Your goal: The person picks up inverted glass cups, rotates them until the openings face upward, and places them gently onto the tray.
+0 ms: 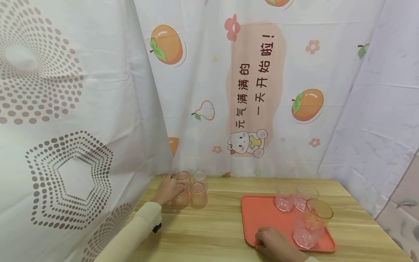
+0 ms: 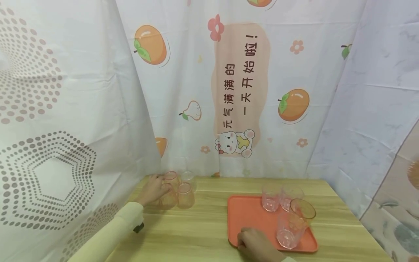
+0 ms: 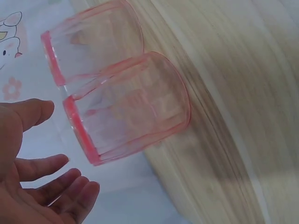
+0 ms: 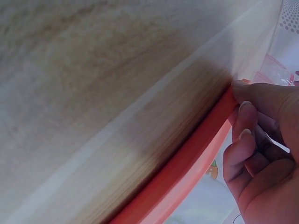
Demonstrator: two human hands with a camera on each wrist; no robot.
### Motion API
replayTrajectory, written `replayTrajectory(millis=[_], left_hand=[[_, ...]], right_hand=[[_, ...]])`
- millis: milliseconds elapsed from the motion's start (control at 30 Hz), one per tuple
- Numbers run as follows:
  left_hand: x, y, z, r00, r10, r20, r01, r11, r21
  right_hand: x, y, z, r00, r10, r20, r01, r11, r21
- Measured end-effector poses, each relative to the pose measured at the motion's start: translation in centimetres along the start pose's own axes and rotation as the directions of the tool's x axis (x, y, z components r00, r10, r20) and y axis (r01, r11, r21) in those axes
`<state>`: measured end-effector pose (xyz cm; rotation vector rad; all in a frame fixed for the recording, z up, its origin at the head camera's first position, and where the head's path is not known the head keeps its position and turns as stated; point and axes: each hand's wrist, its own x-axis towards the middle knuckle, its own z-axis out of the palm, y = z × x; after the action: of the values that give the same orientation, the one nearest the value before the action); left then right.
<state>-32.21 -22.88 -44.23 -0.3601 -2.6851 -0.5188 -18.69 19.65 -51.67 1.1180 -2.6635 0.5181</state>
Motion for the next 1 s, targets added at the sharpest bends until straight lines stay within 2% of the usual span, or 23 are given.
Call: replayTrajectory(millis=[133,333,600,733,1000], left_hand=[[0.12,-0.36,0.30,1.000,-0.004,0.004,0.004,1.000,0.004],[0.35,-0.73,0.73,0.998,-0.030,0.055,0.031,0.999,-0.018],[0.57,-0.92,1.01,0.995,0.034,0.094,-0.024,0.994,-0.102],[0.70,-0.83,0.95,0.995,0.079,0.063,-0.074,0.994,-0.079],[0.65,-0.65,0.89,0.994,0.105,0.035,-0.103,0.993,-0.063]], right_hand=[[0.04,-0.02,-0.01,1.000,0.003,0.002,-0.003,1.000,-0.004],[0.06,0.01,0.02,1.000,0.006,0.010,-0.006,1.000,-0.004],[0.05,0.00,-0.08,0.999,0.020,0.030,-0.021,1.000,0.012],[0.07,0.10,-0.01,0.999,0.029,0.037,-0.029,0.999,0.020],[-0.01,0.07,-0.08,0.999,0.023,0.034,-0.025,0.999,0.038]])
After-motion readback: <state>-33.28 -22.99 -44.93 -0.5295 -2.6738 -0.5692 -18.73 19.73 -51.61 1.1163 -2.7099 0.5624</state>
